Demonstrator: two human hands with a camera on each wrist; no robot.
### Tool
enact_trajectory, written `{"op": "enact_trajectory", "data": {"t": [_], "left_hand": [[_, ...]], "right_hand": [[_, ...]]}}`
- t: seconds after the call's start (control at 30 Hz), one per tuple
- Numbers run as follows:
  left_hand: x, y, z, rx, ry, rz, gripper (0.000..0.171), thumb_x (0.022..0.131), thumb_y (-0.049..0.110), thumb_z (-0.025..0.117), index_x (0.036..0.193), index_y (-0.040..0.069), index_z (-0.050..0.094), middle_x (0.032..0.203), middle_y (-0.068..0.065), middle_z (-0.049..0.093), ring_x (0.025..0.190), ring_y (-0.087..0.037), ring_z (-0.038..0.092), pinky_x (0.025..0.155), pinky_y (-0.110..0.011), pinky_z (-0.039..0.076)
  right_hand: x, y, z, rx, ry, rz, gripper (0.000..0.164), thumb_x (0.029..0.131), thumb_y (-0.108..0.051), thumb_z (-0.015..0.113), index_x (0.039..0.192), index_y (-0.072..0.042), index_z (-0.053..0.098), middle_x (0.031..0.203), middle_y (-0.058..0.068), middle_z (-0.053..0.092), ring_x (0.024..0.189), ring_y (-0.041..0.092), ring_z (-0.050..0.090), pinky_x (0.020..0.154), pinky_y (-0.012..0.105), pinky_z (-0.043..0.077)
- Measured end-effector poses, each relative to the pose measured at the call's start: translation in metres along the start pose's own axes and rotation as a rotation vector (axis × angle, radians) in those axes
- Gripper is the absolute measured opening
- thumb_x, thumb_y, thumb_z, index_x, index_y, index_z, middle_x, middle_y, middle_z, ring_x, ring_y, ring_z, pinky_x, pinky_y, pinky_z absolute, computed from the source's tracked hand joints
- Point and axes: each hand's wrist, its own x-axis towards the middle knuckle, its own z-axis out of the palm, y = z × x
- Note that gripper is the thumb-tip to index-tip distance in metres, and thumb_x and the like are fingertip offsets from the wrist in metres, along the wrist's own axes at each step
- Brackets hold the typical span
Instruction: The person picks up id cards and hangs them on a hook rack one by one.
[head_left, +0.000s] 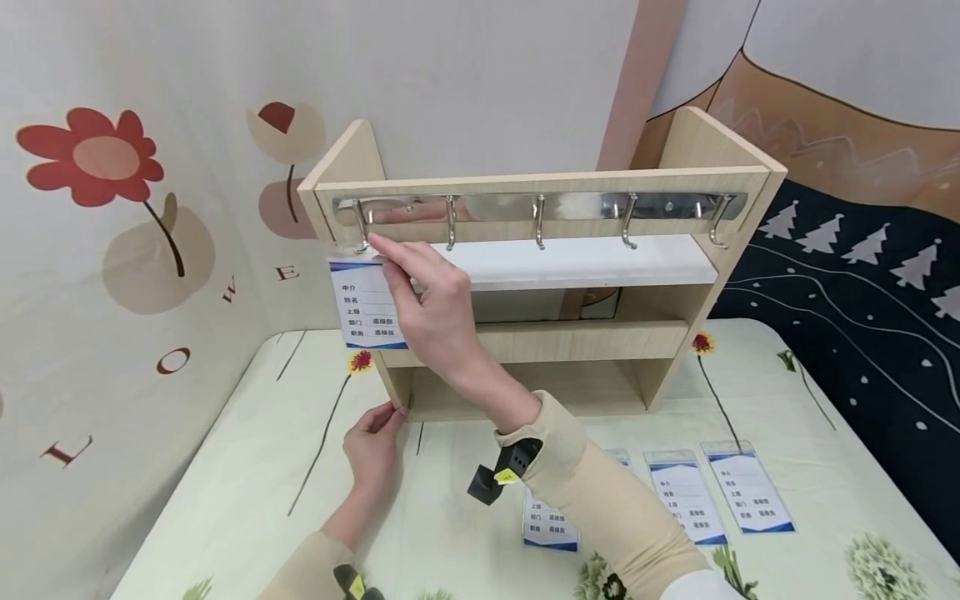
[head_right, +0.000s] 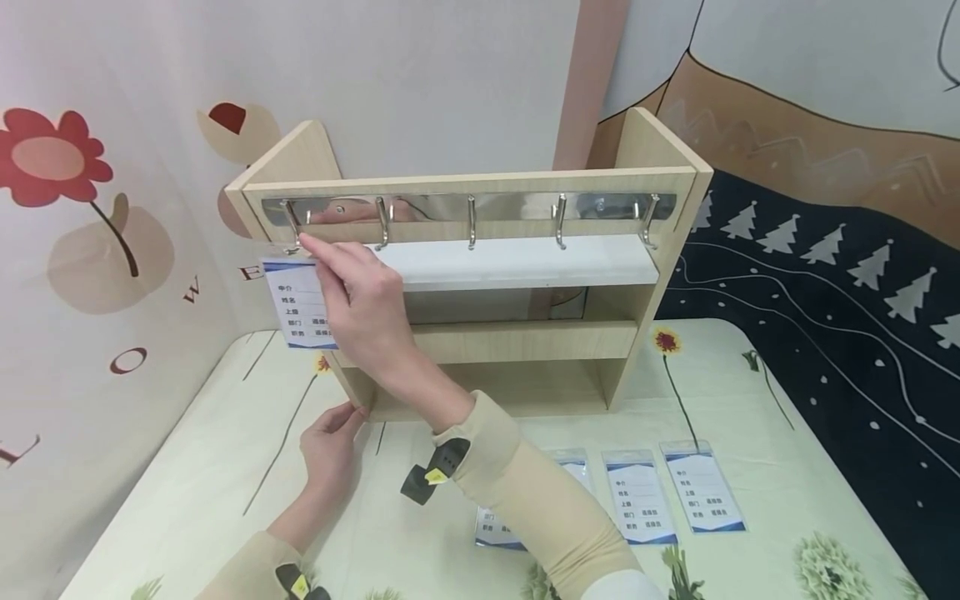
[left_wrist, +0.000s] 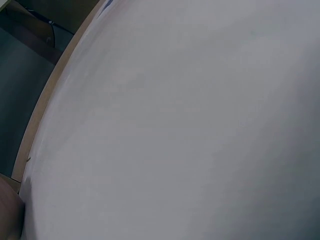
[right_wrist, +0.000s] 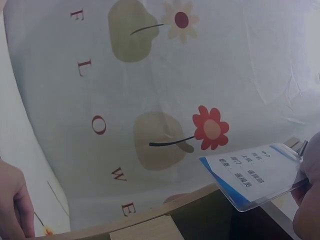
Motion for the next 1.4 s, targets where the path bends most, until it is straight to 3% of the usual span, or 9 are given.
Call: {"op": "enact_trajectory", "data": {"t": [0.27,0.57,0.73,0.87,1.07,1.3,1.4], "left_hand": [[0.0,-0.003,0.004,-0.004,0.001,0.028,0.024,0.093,0.004,0.075,0.115,-0.005,0.073,0.111,-0.024,0.073,0.08,0.006,0.067,0.073,-0.011,0.056],[-0.001,-0.003,0.007,0.031,-0.008,0.026,0.023,0.094,0.008,0.075,0.115,-0.002,0.074,0.111,-0.021,0.074,0.082,0.003,0.066,0.072,-0.011,0.055],[-0.002,-0.002,0.007,0.034,-0.028,0.031,0.023,0.095,0.007,0.074,0.116,-0.002,0.073,0.112,-0.021,0.074,0.083,0.004,0.066,0.073,-0.011,0.055],[-0.002,-0.001,0.003,0.027,-0.031,0.031,0.023,0.095,0.006,0.073,0.117,-0.002,0.073,0.113,-0.022,0.073,0.082,0.004,0.067,0.074,-0.011,0.056],[0.0,-0.002,-0.001,0.026,-0.035,0.042,0.024,0.095,0.005,0.072,0.117,-0.005,0.072,0.115,-0.025,0.072,0.081,0.006,0.067,0.075,-0.012,0.056],[0.001,-0.002,-0.001,0.018,0.0,0.06,0.024,0.094,0.006,0.074,0.114,-0.007,0.072,0.112,-0.026,0.072,0.078,0.008,0.066,0.073,-0.011,0.056],[0.0,-0.002,0.0,0.021,0.001,0.056,0.024,0.094,0.006,0.074,0.114,-0.007,0.072,0.112,-0.025,0.072,0.078,0.009,0.066,0.072,-0.01,0.055]], "right_hand": [[-0.002,0.003,-0.002,-0.036,0.044,-0.003,0.027,0.1,0.006,0.058,0.124,0.004,0.071,0.108,0.016,0.073,0.085,0.019,0.061,0.064,0.02,0.044],[-0.019,0.008,-0.018,-0.047,0.137,-0.025,0.028,0.098,0.009,0.057,0.123,0.003,0.072,0.111,0.015,0.073,0.088,0.019,0.059,0.064,0.023,0.042],[-0.033,0.012,-0.037,-0.076,0.131,-0.059,0.026,0.096,0.009,0.061,0.119,0.004,0.073,0.111,0.017,0.072,0.099,0.023,0.066,0.077,0.025,0.054],[-0.05,0.017,-0.055,-0.102,0.079,-0.114,0.025,0.094,0.01,0.064,0.117,0.005,0.072,0.109,0.016,0.073,0.099,0.025,0.068,0.082,0.028,0.058],[-0.08,0.026,-0.085,-0.115,-0.022,-0.141,0.034,0.085,0.015,0.07,0.117,0.005,0.071,0.107,0.014,0.074,0.09,0.025,0.069,0.074,0.032,0.057],[-0.118,0.035,-0.121,-0.172,-0.147,-0.068,0.028,0.088,0.006,0.072,0.116,0.004,0.071,0.107,0.015,0.075,0.096,0.026,0.071,0.099,0.052,0.054],[-0.134,0.041,-0.136,-0.21,-0.213,0.003,0.027,0.088,0.005,0.073,0.115,0.002,0.072,0.106,0.013,0.074,0.096,0.025,0.07,0.094,0.048,0.057]]}}
